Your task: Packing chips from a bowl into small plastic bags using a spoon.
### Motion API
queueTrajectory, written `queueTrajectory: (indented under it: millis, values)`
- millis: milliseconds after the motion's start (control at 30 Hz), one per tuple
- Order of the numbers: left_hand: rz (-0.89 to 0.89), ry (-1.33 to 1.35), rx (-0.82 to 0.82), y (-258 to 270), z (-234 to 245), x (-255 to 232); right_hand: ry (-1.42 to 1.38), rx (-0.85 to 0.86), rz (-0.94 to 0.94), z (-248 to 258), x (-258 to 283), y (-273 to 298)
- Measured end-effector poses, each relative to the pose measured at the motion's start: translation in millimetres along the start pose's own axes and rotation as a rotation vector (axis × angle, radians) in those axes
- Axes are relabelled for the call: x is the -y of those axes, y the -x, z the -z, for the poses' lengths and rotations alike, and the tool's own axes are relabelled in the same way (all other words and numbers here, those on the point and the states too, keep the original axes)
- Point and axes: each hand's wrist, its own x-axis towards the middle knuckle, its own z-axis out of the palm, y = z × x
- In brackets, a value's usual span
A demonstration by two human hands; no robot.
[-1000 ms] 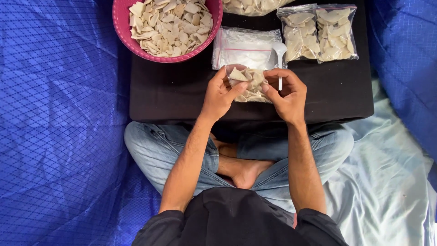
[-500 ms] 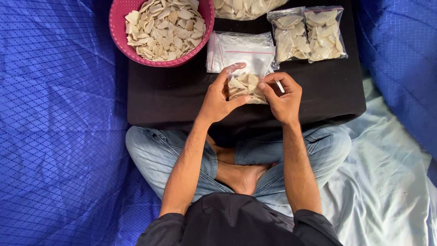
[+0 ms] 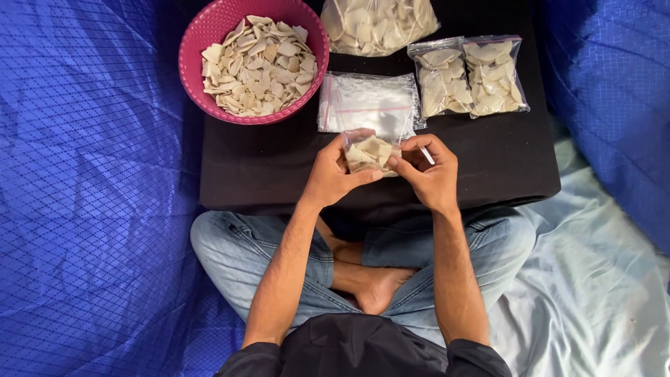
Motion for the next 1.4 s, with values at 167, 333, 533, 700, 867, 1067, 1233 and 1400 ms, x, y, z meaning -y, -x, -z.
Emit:
queueTrajectory:
  millis: [167, 333, 533, 700, 867, 1067, 1233, 1400]
  values:
    - [-0.085, -0.179, 0.002, 1.9, -4.1, -7.6, -0.04, -0.03, -0.02, -3.9, 6.9, 0.9]
    - [-0.133, -0.348, -0.011, -0.2, -1.3, -3.4, -0.041, -0.029, -0.018, -5.7, 10.6, -1.1]
    - [-0.129, -0.206, -0.116, -3.2, -2.9, 4.1, -0.067, 0.058, -0.019, -7.1, 20.6, -4.1]
    - [-0.058, -0.008, -0.095, -2.0, 4.0, 14.0, 0.019, 0.078, -0.025, 2.7, 3.8, -0.2]
    - [-0.092, -0.108, 0.015, -4.1, -3.2, -7.2, -0.004, -0.023, -0.032, -2.8, 11.1, -2.1]
    - [-0.116, -0.247, 0.018, -4.9, -2.4, -6.0, -0.094, -0.083, -0.019, -1.8, 3.8, -2.6]
    - [-0.075, -0.113, -0.06, -5.0, -0.9, -3.6, -0.184, -0.018, -0.018, -1.8, 3.8, -3.4]
    - [-0.039, -0.149, -0.013, -3.5, 3.0, 0.4, -0.146, -0.054, -0.056, -4.7, 4.7, -1.0]
